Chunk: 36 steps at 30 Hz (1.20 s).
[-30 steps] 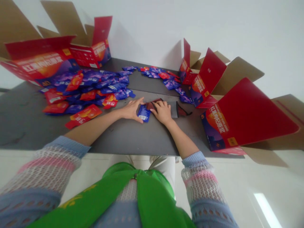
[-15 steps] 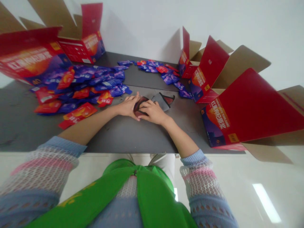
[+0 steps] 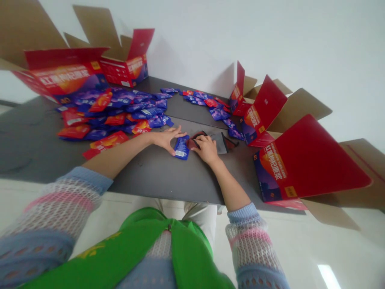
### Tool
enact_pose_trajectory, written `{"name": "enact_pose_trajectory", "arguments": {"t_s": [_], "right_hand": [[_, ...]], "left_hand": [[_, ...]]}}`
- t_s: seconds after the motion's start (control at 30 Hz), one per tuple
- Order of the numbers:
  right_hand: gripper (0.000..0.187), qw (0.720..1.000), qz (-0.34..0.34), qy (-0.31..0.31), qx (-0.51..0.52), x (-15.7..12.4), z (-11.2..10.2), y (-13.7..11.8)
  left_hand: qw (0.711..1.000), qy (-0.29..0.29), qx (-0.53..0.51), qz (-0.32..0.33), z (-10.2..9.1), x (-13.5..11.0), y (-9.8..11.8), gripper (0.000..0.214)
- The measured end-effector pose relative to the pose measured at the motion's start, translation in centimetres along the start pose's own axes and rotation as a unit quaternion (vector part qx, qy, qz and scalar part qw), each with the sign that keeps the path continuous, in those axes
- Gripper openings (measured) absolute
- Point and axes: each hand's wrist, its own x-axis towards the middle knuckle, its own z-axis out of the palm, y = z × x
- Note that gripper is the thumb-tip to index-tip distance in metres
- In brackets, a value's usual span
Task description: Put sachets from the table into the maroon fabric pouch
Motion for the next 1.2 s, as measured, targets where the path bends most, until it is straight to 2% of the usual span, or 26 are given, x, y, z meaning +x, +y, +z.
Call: {"name": "enact_pose_trajectory", "arguments": {"t_s": [0.13,0.27,0.4,0.5,0.6,0.83,0.93,1.03,1.2], "right_hand": [[0.038,0.999,0.006,0.023,-0.023,0.0,0.7,0.5],[0.041,0.999,-0.005,0.036,-0.032,0.1,1.0,-0.1],[0.041,0.998,-0.028,0.028,-0.04,1.0,1.4,-1.4],[0.041,0.998,-0.047,0.01,-0.047,1.8,1.4,-2.2],[0.04,0.996,-0.079,-0.014,-0.045,2.1,0.9,-2.8],[0.027,0.977,-0.191,-0.09,0.042,0.6,-1.9,-4.2],[0.02,0.961,-0.229,-0.128,0.084,0.1,-2.8,-3.8],[0.016,0.948,-0.245,-0.161,0.12,-0.4,-3.2,-2.8],[0.015,0.949,-0.226,-0.174,0.131,-0.6,-3.1,-1.5]], "left_hand": [[1.0,-0.002,0.011,0.018,0.5,-0.1,0.8,0.135],[1.0,-0.004,0.021,0.012,0.7,0.2,0.7,0.136],[1.0,0.022,0.01,0.0,1.3,0.5,0.3,0.153],[0.999,0.043,-0.006,-0.001,1.7,0.6,-0.2,0.163],[0.999,0.041,-0.002,0.004,1.9,0.6,-0.5,0.162],[0.999,0.035,0.009,0.0,1.8,0.6,-0.7,0.166],[1.0,0.025,0.01,-0.003,1.7,0.5,-0.5,0.166],[1.0,0.012,0.008,0.023,1.5,0.3,-0.1,0.161],[0.999,0.0,0.008,0.042,1.1,0.3,0.2,0.154]]}}
